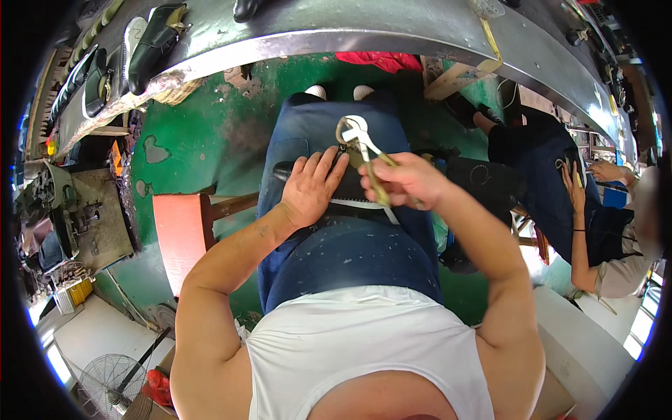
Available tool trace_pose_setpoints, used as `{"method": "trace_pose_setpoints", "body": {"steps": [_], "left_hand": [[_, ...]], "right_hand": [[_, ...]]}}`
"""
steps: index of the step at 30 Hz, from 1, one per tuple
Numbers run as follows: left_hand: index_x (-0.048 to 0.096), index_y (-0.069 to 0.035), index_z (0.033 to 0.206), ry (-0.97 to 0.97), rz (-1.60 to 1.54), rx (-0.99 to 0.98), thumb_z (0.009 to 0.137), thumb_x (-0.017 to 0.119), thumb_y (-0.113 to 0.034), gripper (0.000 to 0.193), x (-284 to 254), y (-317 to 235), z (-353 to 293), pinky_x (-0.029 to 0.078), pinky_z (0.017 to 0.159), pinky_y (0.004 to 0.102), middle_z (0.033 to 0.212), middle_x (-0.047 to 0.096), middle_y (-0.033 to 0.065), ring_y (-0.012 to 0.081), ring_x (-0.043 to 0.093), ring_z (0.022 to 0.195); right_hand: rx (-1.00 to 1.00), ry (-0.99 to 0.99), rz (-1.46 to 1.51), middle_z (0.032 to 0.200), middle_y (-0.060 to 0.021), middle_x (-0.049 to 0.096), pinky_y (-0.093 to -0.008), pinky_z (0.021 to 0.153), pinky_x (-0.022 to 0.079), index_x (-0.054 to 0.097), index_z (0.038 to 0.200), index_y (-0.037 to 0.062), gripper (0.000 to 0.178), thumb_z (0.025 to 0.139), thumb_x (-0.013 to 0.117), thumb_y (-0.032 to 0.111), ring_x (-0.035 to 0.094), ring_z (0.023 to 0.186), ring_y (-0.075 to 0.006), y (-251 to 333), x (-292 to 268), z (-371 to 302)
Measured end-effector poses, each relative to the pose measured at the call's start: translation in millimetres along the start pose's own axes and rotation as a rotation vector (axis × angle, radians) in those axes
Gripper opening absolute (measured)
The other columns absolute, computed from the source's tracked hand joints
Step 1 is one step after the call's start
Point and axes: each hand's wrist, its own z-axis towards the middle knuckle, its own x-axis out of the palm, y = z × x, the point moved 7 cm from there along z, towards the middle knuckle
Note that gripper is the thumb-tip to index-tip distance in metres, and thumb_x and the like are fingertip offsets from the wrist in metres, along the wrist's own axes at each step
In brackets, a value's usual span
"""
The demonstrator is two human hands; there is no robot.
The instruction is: Trim and shape the sole of a shoe using pincers and a small tool at a shoe manufacturing station.
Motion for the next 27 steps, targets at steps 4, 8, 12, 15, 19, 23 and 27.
{"method": "trace_pose_setpoints", "body": {"steps": [4,8,12,15,19,23,27], "left_hand": [[0.044,-0.001,0.144,0.163,-0.09,-0.058,0.075,0.07,-0.016,0.075,-1.3,13.5,14.4,0.044,0.098,0.044,0.14,0.049,0.0205,0.0341,0.055,0.12],[0.043,0.003,0.144,0.179,-0.641,-0.549,0.08,0.077,-0.036,0.083,8.3,49.9,27.4,0.048,0.099,0.0454,0.134,0.055,0.0258,0.0391,0.06,0.117],[0.047,0.004,0.142,0.27,-1.7,-1.046,0.084,0.078,-0.013,0.068,80.3,20.2,9.0,0.05,0.098,0.0373,0.122,0.066,0.0163,0.0241,0.065,0.108],[0.023,0.005,0.153,0.146,-1.627,-0.87,0.081,0.079,-0.013,0.093,90.7,-5.6,-12.9,0.041,0.109,0.0369,0.138,0.054,0.0221,0.0258,0.054,0.128],[0.007,0.004,0.156,0.187,-1.495,-0.754,0.079,0.081,-0.017,0.109,93.8,-7.3,-22.9,0.037,0.113,0.036,0.144,0.048,0.0259,0.0299,0.049,0.134],[0.002,0.006,0.156,0.315,-1.291,-0.734,0.076,0.082,-0.022,0.116,86.5,-9.4,-23.8,0.033,0.116,0.035,0.151,0.039,0.0298,0.0369,0.043,0.138],[0.001,0.006,0.156,0.255,-1.273,-0.689,0.081,0.077,-0.022,0.111,100.7,-9.1,-36.3,0.03,0.118,0.035,0.153,0.036,0.0266,0.0315,0.039,0.141]], "right_hand": [[-0.092,-0.007,0.169,0.113,-0.0113,0.067,-0.0246,0.061,0.052,0.055,0.127,-0.0005,0.036,0.101,0.057,0.026,0.068,0.097,-0.0184,9.6,17.6,-0.4],[-0.133,-0.159,-0.276,0.118,-0.0121,0.067,-0.0286,0.072,0.055,0.056,0.127,-0.0016,0.039,0.099,0.061,0.024,0.068,0.1,-0.021,16.6,-22.2,-65.2],[-0.015,-0.366,-1.042,0.118,-0.0196,0.065,-0.0395,0.089,0.054,0.054,0.13,-0.0049,0.044,0.093,0.064,0.017,0.066,0.107,-0.0339,9.7,-25.7,-79.3],[-0.414,-0.375,-1.487,0.121,-0.0248,0.061,-0.0439,0.097,0.049,0.05,0.133,-0.0059,0.048,0.09,0.063,0.011,0.061,0.108,-0.0415,-6.1,-13.9,-70.5],[-0.463,-0.341,-1.625,0.126,-0.0235,0.055,-0.0438,0.099,0.048,0.047,0.136,-0.0077,0.055,0.084,0.063,0.002,0.055,0.119,-0.0397,-8.2,-3.8,-54.8],[-0.468,-0.354,-1.92,0.126,-0.0235,0.053,-0.0437,0.096,0.05,0.045,0.137,-0.0094,0.06,0.081,0.063,0.002,0.052,0.122,-0.0388,1.3,5.2,-36.1],[-0.332,-0.261,-2.135,0.109,-0.0211,0.062,-0.0448,0.086,0.052,0.057,0.115,-0.009,0.038,0.081,0.062,0.006,0.062,0.102,-0.0426,17.6,32.4,-21.8]]}}
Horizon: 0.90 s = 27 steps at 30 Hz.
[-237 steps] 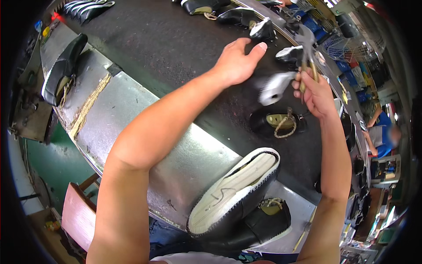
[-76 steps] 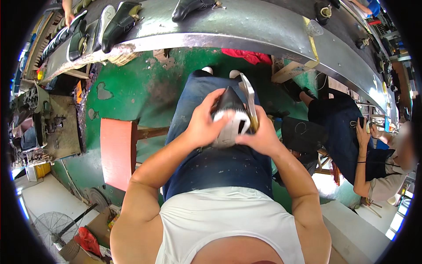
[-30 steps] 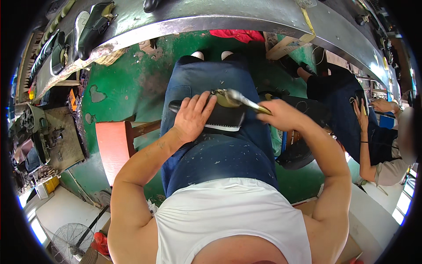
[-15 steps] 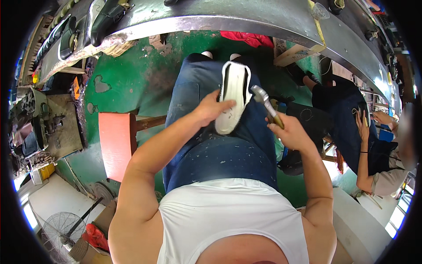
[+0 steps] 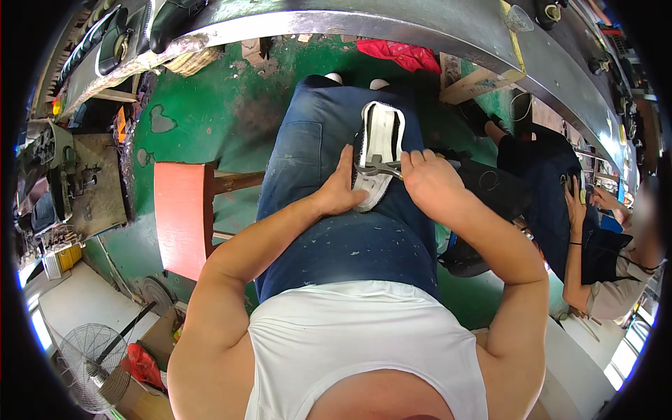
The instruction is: Trim and shape the sole of a shoe using pincers and a small tool at a shoe manufacturing station.
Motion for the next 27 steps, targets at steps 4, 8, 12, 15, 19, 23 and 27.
{"method": "trace_pose_setpoints", "body": {"steps": [4,8,12,15,19,23,27], "left_hand": [[0.005,0.003,0.158,0.084,-1.014,-0.07,0.1,0.053,-0.035,0.084,5.9,-12.0,-2.1,0.028,0.119,0.036,0.157,0.032,0.0222,0.0298,0.036,0.144],[0.023,-0.002,0.157,-0.248,-0.891,-0.305,0.109,0.03,-0.044,0.064,7.6,2.9,12.4,0.031,0.117,0.0359,0.157,0.034,0.0193,0.026,0.038,0.142],[0.043,0.005,0.147,-0.464,-0.424,-0.134,0.109,0.029,-0.041,0.06,-11.8,25.5,30.1,0.038,0.11,0.0345,0.141,0.054,0.024,0.0293,0.051,0.132],[0.049,0.006,0.141,-0.548,-0.228,-0.071,0.109,0.03,-0.036,0.057,-17.1,22.4,28.1,0.04,0.109,0.037,0.133,0.059,0.0284,0.0388,0.054,0.128],[0.047,0.006,0.142,-0.522,-0.02,0.028,0.108,0.033,-0.03,0.051,-19.3,0.0,22.4,0.042,0.108,0.0409,0.136,0.055,0.0299,0.0449,0.051,0.129],[0.04,0.002,0.147,-0.512,0.157,0.292,0.106,0.038,-0.027,0.05,-20.0,-18.4,16.4,0.043,0.107,0.0421,0.147,0.043,0.0314,0.0473,0.051,0.127],[0.03,-0.016,0.155,-0.295,0.434,0.273,0.105,0.042,-0.025,0.053,-13.4,-35.8,13.9,0.048,0.103,0.045,0.156,0.024,0.0324,0.0503,0.059,0.113]], "right_hand": [[-0.076,0.45,0.267,0.086,-0.0222,0.069,-0.0472,0.079,0.054,0.066,0.094,-0.0044,0.023,0.086,0.064,0.017,0.068,0.087,-0.042,-2.7,8.0,4.5],[0.078,0.295,0.646,0.091,-0.0261,0.068,-0.0515,0.082,0.051,0.064,0.098,-0.0005,0.025,0.088,0.065,0.022,0.065,0.092,-0.0443,3.4,53.3,1.0],[0.17,0.139,0.782,0.097,-0.0266,0.066,-0.0506,0.086,0.05,0.06,0.103,-0.0005,0.026,0.089,0.064,0.022,0.064,0.096,-0.0446,14.3,72.6,-3.4],[0.152,0.224,0.733,0.1,-0.0264,0.066,-0.0508,0.085,0.049,0.057,0.108,-0.0013,0.028,0.089,0.064,0.018,0.063,0.097,-0.0441,-1.1,52.7,-5.5],[0.106,-0.043,0.477,0.106,-0.0263,0.063,-0.0508,0.085,0.048,0.053,0.119,-0.0022,0.034,0.089,0.063,0.01,0.061,0.102,-0.0446,-11.5,46.5,-6.2],[0.256,-0.089,0.387,0.106,-0.0245,0.064,-0.0497,0.085,0.051,0.053,0.112,-0.0049,0.03,0.088,0.063,0.01,0.063,0.1,-0.0442,-22.3,43.2,0.6],[0.268,-0.13,0.487,0.104,-0.0228,0.065,-0.0467,0.081,0.052,0.056,0.114,-0.0023,0.028,0.09,0.062,0.011,0.065,0.096,-0.041,-43.4,72.1,-10.3]]}}
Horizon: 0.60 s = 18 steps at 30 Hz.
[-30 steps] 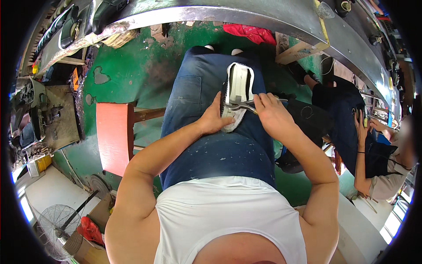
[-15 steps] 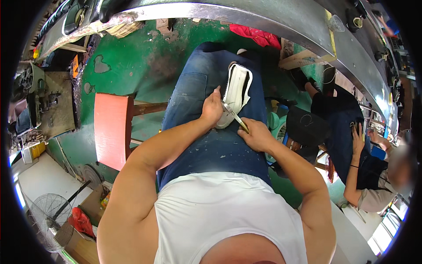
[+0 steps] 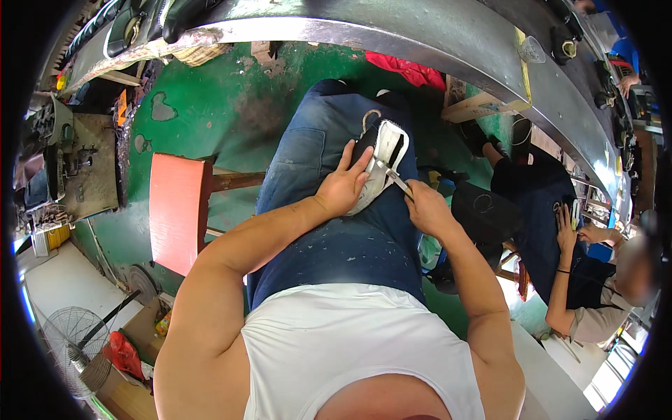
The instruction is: Trim and shape the sole of a shoe using pincers and a small tool at a shoe manufacturing station.
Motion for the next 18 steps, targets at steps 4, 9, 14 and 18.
{"method": "trace_pose_setpoints", "body": {"steps": [4,9,14,18], "left_hand": [[0.027,-0.028,0.156,0.172,0.054,-0.016,0.104,0.043,-0.026,0.055,0.7,1.6,5.6,0.054,0.093,0.0489,0.155,0.019,0.0372,0.0508,0.065,0.096],[0.027,-0.028,0.157,0.374,0.174,0.001,0.103,0.044,-0.027,0.056,4.6,-3.3,19.1,0.057,0.087,0.0487,0.151,0.021,0.0426,0.0502,0.067,0.088],[0.027,-0.021,0.157,0.519,0.296,-0.093,0.101,0.049,-0.025,0.06,-2.3,-18.5,17.4,0.053,0.097,0.0453,0.153,0.023,0.0393,0.049,0.065,0.103],[0.023,-0.002,0.156,0.082,-0.191,-0.186,0.093,0.065,-0.024,0.079,-9.0,2.5,-7.5,0.037,0.114,0.0373,0.153,0.032,0.0322,0.04,0.046,0.136]], "right_hand": [[0.292,0.517,0.52,0.095,-0.0225,0.064,-0.0442,0.081,0.052,0.059,0.109,0.0009,0.026,0.095,0.062,0.022,0.064,0.085,-0.041,-17.2,-14.3,-1.5],[0.083,-0.019,0.419,0.098,-0.0251,0.064,-0.0475,0.081,0.051,0.058,0.108,0.0,0.031,0.1,0.055,0.029,0.064,0.088,-0.0439,-1.1,-39.4,23.7],[0.072,0.087,0.127,0.1,-0.0283,0.064,-0.0534,0.083,0.048,0.057,0.102,-0.0023,0.036,0.102,0.049,0.033,0.062,0.095,-0.0466,-5.2,-11.6,40.0],[-0.02,-0.051,0.437,0.1,-0.0287,0.065,-0.0529,0.082,0.048,0.057,0.101,-0.0027,0.038,0.102,0.049,0.035,0.062,0.094,-0.0474,23.4,-36.9,22.9]]}}
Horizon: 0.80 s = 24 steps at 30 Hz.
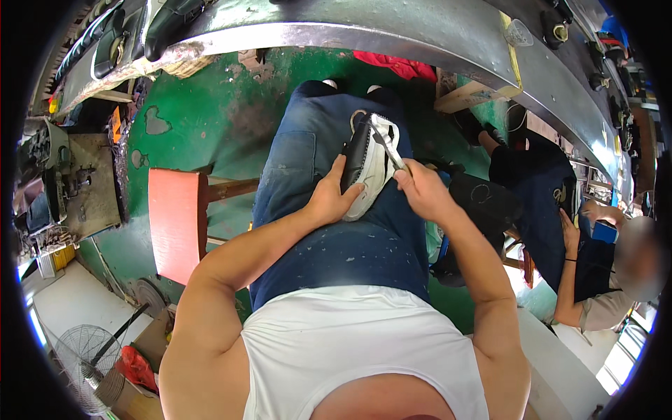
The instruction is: Trim and shape the sole of a shoe using pincers and a small tool at a shoe manufacturing station.
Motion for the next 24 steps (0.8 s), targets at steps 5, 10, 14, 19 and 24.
{"method": "trace_pose_setpoints", "body": {"steps": [5,10,14,19,24], "left_hand": [[0.01,0.002,0.157,0.198,0.025,-0.035,0.082,0.076,-0.026,0.104,3.1,1.0,-6.5,0.035,0.115,0.0368,0.148,0.042,0.0322,0.0409,0.046,0.136],[0.026,-0.004,0.154,0.363,0.499,-0.077,0.078,0.08,-0.02,0.095,-47.5,-62.9,-3.0,0.048,0.099,0.0391,0.121,0.064,0.0275,0.0378,0.063,0.116],[0.044,-0.003,0.135,0.071,0.292,0.275,0.077,0.082,-0.013,0.07,-113.0,-136.6,2.4,0.053,0.091,0.0367,0.112,0.068,0.0227,0.0341,0.068,0.107],[0.061,0.002,0.112,-0.061,-0.189,0.217,0.078,0.083,-0.014,0.044,-98.4,-140.8,59.7,0.054,0.084,0.0323,0.099,0.071,0.0132,0.0194,0.069,0.095],[0.066,0.002,0.12,0.173,-0.272,0.073,0.09,0.071,-0.026,0.041,-12.1,-21.2,66.2,0.053,0.081,0.0329,0.098,0.073,0.013,0.018,0.068,0.086]], "right_hand": [[0.151,0.208,-0.098,0.094,-0.0241,0.068,-0.0466,0.079,0.05,0.059,0.104,-0.0021,0.039,0.102,0.05,0.036,0.066,0.088,-0.0428,-41.8,32.5,-21.5],[0.261,-0.036,0.287,0.084,-0.0083,0.067,-0.0324,0.066,0.05,0.059,0.106,-0.0019,0.031,0.099,0.056,0.028,0.064,0.071,-0.0165,-66.6,28.1,-65.6],[0.298,-0.129,0.594,0.087,-0.0038,0.064,-0.0276,0.07,0.05,0.057,0.118,-0.0029,0.031,0.097,0.059,0.02,0.06,0.074,-0.0113,-91.9,39.8,-94.0],[0.249,-0.106,0.64,0.095,-0.0042,0.063,-0.0276,0.075,0.049,0.057,0.119,-0.0016,0.03,0.096,0.059,0.018,0.059,0.083,-0.0116,-82.4,41.6,-90.7],[0.345,0.042,0.297,0.094,-0.0111,0.064,-0.0342,0.078,0.049,0.059,0.113,0.0034,0.024,0.095,0.06,0.019,0.063,0.085,-0.0215,-50.7,22.3,-92.1]]}}
